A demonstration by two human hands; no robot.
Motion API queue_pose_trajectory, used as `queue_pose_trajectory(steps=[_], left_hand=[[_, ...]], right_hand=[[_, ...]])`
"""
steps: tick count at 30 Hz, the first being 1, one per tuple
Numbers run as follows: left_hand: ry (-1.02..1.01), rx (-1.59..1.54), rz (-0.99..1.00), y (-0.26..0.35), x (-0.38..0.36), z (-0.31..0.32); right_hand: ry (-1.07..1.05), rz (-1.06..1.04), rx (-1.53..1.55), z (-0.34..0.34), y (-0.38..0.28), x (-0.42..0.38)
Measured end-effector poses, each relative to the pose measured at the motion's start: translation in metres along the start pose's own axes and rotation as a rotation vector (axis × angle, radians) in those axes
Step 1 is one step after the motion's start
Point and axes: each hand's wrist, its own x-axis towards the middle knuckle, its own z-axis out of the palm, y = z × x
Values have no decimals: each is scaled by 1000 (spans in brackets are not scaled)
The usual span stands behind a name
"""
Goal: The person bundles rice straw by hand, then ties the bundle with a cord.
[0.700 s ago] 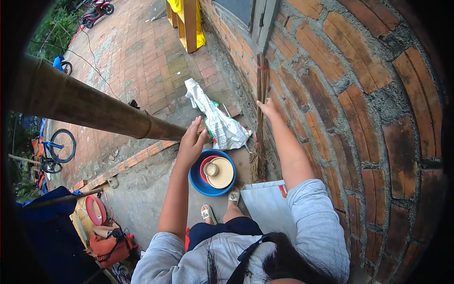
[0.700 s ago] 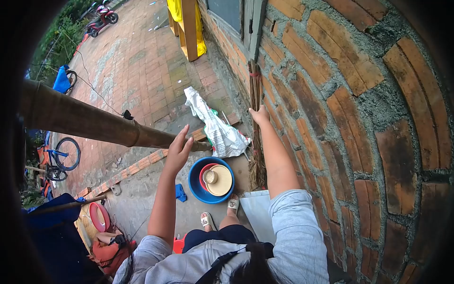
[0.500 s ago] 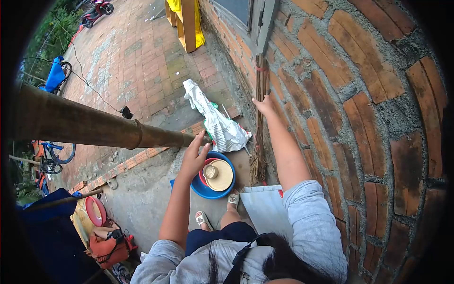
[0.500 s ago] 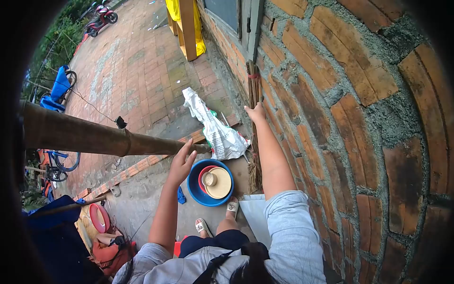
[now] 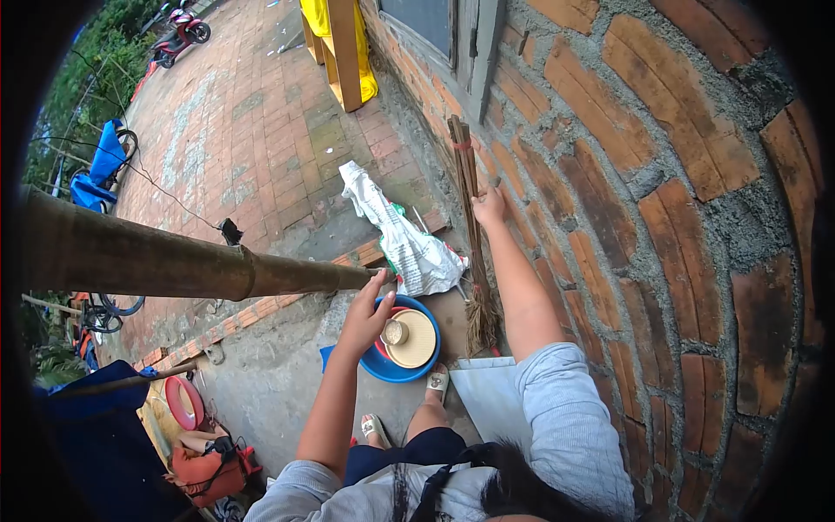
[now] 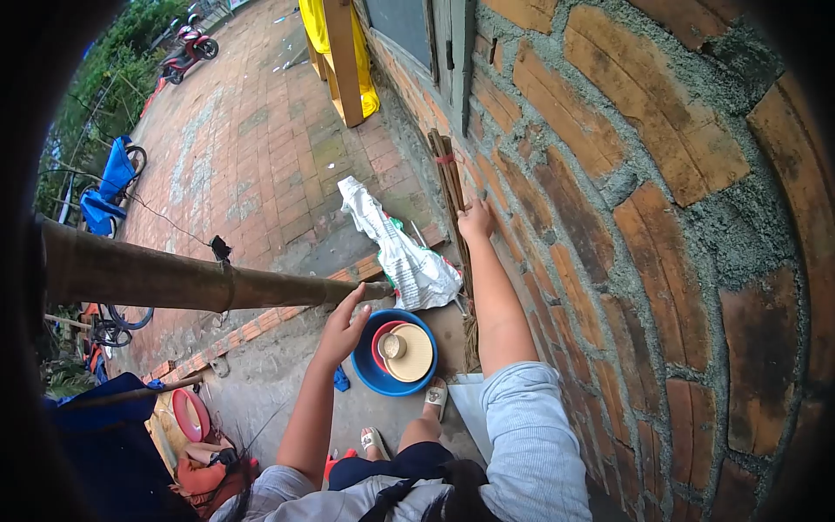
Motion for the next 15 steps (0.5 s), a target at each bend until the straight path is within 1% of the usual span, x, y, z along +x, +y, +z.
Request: queue_pose_trajectory(steps=[2,3,4,6,7,8,10,12,14,15], left_hand=[[3,9,-2,-1,-2,2],[-24,-6,-54,0,-3,3],[-44,-16,-105,1,-5,2],[-41,20,-90,0,-8,7],[-53,28,-91,0,-10,9],[-72,35,-101,-2,-13,10],[-99,41,-9,-22,-15,4],[32,140,-24,-64,-17,-16],[128,131,-133,-99,-17,-37],[127,76,-151,-103,-14,-39]], right_hand=[[-182,-41,83,-3,-5,-10],[-202,-146,197,13,4,-12],[-230,-210,164,18,1,-21],[-364,-217,182,35,-10,-35],[-367,-231,196,45,-16,-30],[-416,-209,169,55,-18,-29],[-536,-146,112,80,-10,-39],[-499,-111,78,89,13,-41],[-379,-182,1,74,38,-53],[-387,-141,-154,59,44,-63]])
